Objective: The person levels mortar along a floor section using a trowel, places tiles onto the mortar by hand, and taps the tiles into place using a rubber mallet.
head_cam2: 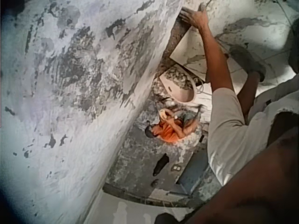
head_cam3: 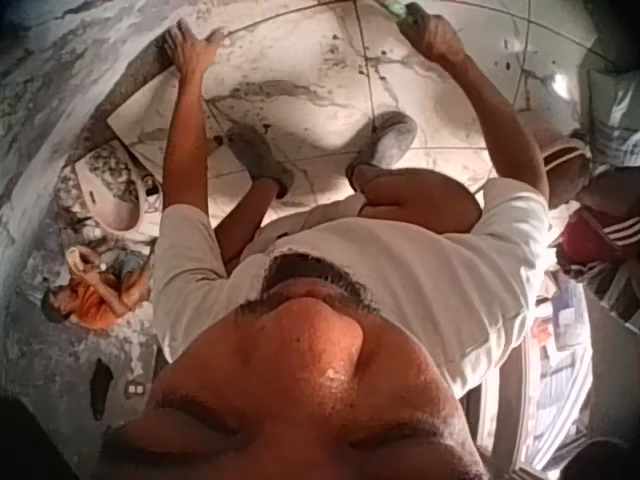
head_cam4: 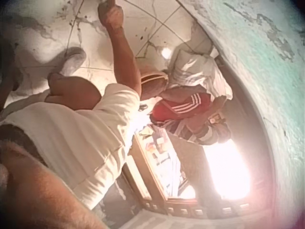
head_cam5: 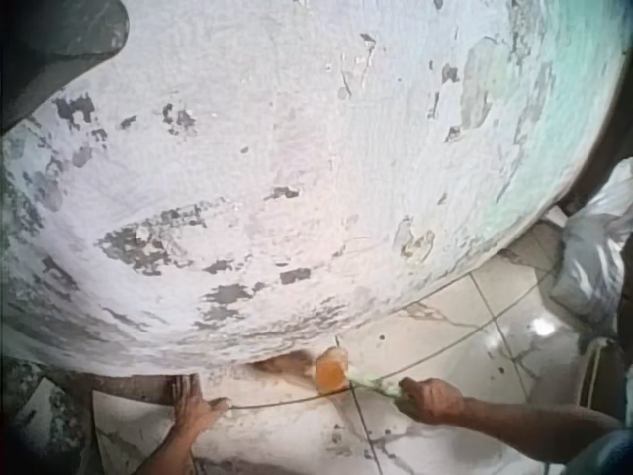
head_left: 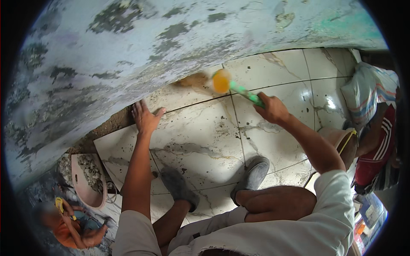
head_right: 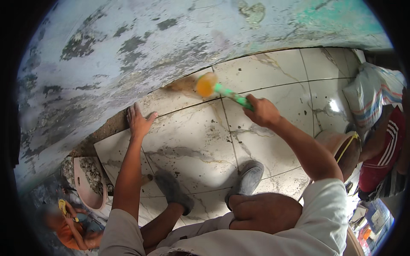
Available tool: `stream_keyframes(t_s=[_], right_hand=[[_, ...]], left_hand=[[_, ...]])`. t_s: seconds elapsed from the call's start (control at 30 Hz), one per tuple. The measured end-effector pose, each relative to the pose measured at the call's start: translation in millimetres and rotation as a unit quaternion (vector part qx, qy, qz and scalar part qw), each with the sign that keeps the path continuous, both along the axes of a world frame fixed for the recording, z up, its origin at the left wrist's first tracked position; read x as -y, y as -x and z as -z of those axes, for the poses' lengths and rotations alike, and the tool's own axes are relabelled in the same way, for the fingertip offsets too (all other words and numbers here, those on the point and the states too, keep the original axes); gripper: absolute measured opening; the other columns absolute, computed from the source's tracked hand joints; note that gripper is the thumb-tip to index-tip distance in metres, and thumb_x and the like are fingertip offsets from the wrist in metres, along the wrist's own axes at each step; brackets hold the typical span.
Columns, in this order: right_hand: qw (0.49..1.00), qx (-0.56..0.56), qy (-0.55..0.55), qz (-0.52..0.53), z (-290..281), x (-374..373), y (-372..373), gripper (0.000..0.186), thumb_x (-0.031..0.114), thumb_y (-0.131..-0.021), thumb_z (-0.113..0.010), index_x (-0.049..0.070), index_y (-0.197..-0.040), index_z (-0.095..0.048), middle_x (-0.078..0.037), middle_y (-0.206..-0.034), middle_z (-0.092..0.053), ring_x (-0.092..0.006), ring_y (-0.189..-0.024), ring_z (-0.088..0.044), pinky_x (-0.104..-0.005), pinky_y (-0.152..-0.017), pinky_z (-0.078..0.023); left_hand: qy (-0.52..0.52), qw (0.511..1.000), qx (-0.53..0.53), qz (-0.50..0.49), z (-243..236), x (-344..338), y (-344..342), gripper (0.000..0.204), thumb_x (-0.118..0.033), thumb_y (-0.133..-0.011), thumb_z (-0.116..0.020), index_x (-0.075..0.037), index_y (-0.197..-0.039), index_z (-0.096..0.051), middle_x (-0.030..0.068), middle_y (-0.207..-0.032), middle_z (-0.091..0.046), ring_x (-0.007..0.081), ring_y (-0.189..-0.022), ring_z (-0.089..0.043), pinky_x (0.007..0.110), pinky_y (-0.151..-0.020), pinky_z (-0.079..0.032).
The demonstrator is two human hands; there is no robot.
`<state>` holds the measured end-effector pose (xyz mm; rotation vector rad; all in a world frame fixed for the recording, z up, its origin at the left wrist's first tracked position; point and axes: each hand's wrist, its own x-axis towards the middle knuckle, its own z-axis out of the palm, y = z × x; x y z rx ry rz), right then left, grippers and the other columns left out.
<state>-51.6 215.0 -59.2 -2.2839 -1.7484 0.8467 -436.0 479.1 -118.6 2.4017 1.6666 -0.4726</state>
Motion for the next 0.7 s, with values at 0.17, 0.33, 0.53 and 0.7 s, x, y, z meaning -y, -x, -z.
stream_keyframes(t_s=[0.17, 0.33, 0.53, 0.7], right_hand=[[0.981, -0.149, 0.006, 0.122, -26, 20, 31, 0.032, 0.025, -0.086, -0.067, 0.004, -0.108, -0.054, -0.019, -0.076, -0.065, -0.0415, -0.071, -0.064, -0.0481, -0.064, -0.051], [0.985, -0.141, -0.067, -0.073, -25, -44, 87, 0.038, 0.03, -0.089, -0.063, 0.005, -0.115, -0.053, -0.018, -0.087, -0.066, -0.0398, -0.073, -0.065, -0.0465, -0.066, -0.053], [0.966, -0.059, -0.096, -0.231, 8, -132, 146, 0.04, 0.035, -0.095, -0.053, 0.005, -0.122, -0.049, -0.019, -0.08, -0.066, -0.0376, -0.068, -0.066, -0.046, -0.061, -0.054], [0.974, -0.032, -0.004, -0.225, 16, -164, 163, 0.044, 0.036, -0.097, -0.05, 0.004, -0.127, -0.046, -0.021, -0.085, -0.067, -0.0398, -0.073, -0.067, -0.0479, -0.064, -0.056]], left_hand=[[-0.022, 0.987, 0.077, 0.141, 12, 27, 41, 0.09, -0.058, -0.092, -0.049, -0.006, -0.153, -0.008, 0.0223, -0.158, -0.005, 0.0372, -0.147, -0.005, 0.049, -0.118, -0.007], [-0.08, 0.987, 0.101, 0.092, 27, 67, 49, 0.093, -0.059, -0.092, -0.046, 0.003, -0.151, -0.01, 0.0265, -0.156, -0.008, 0.0395, -0.146, -0.009, 0.051, -0.117, -0.007], [-0.093, 0.993, 0.072, -0.012, 41, 81, 43, 0.097, -0.062, -0.09, -0.048, 0.01, -0.147, -0.015, 0.0308, -0.153, -0.014, 0.0433, -0.143, -0.016, 0.056, -0.115, -0.01], [-0.132, 0.983, 0.124, -0.033, 33, 84, 36, 0.098, -0.06, -0.09, -0.051, 0.013, -0.145, -0.016, 0.0325, -0.152, -0.014, 0.0436, -0.143, -0.016, 0.057, -0.114, -0.013]])
